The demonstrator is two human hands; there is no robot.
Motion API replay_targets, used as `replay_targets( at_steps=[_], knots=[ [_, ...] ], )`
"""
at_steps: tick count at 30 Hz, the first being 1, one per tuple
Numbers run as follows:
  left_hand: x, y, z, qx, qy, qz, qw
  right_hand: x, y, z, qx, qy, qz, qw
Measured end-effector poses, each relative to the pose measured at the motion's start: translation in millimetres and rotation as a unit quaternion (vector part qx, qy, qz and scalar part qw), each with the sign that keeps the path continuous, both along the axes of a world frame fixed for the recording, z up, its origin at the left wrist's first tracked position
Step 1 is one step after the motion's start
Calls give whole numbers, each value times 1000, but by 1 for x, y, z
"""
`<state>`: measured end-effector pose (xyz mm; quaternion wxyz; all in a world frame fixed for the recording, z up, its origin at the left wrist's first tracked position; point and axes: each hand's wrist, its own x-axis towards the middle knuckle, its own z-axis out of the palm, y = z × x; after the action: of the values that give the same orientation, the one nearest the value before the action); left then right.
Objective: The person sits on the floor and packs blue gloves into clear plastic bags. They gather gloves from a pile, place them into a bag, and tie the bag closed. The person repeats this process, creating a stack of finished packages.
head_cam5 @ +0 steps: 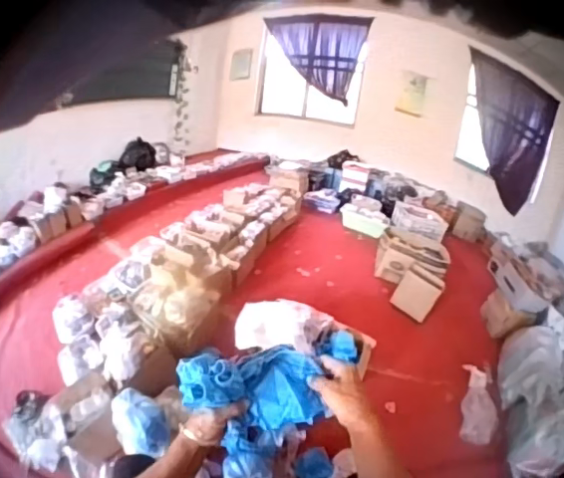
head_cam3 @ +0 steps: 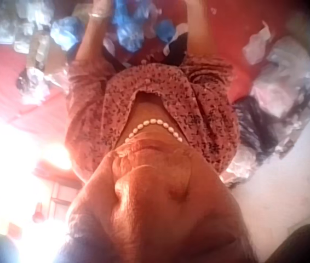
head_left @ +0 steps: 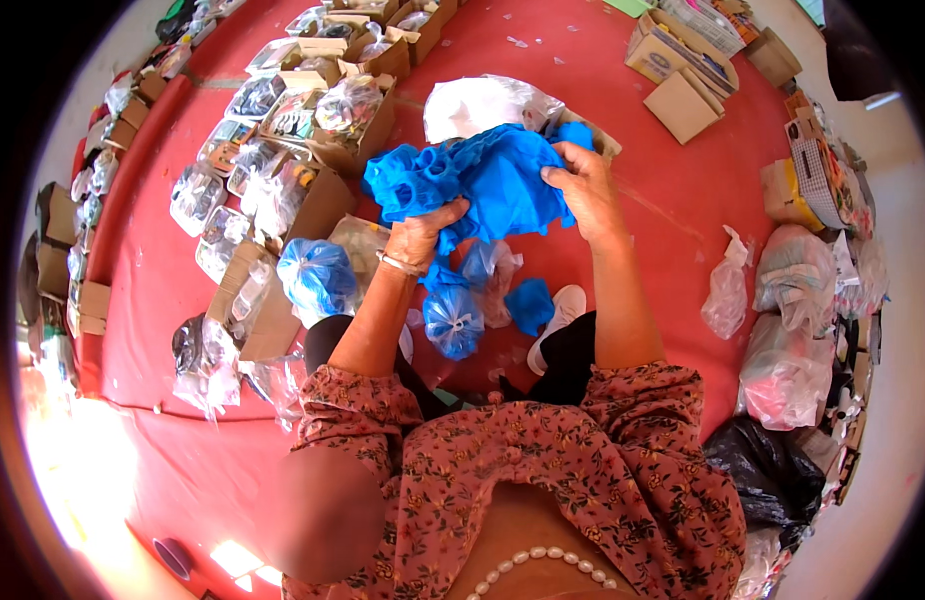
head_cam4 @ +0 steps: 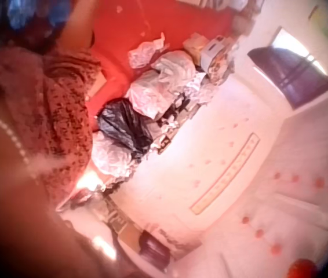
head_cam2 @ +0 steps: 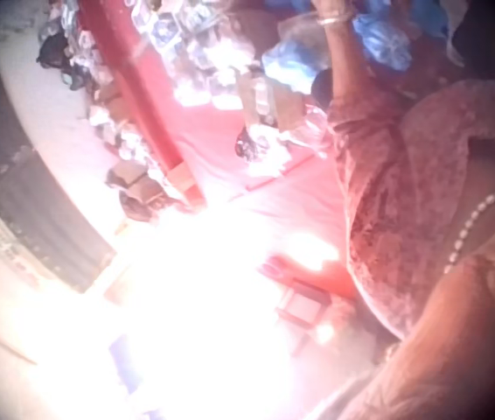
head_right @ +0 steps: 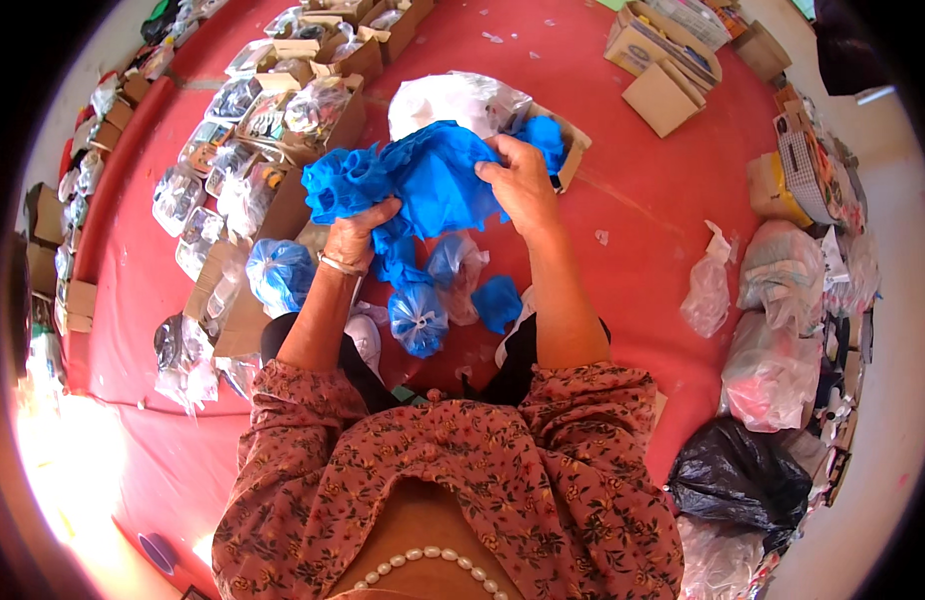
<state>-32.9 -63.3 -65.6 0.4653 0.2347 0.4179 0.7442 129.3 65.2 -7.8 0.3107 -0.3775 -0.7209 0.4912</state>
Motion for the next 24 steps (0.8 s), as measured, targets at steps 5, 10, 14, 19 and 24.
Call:
replay_targets(
  at_steps=[5, 10, 14, 19, 24],
  knots=[
    [-5, -5, 6, 28, -14, -26, 999, 11, 7, 5, -96, 16, 74, 992],
    [-8, -9, 2, 53, -16, -44, 997, 8, -1, 4, -210, 148, 140, 956],
    [-7, -15, 10, 27, -37, -74, 996, 4, -16, 19, -353, 137, 167, 910],
    [-4, -7, 10, -15, -12, -119, 993, -5, -9, -5, -204, 95, 50, 973],
    [1, -1, 6, 3, 109, -79, 991, -7, 2, -15, 200, -39, -103, 974]
  ],
)
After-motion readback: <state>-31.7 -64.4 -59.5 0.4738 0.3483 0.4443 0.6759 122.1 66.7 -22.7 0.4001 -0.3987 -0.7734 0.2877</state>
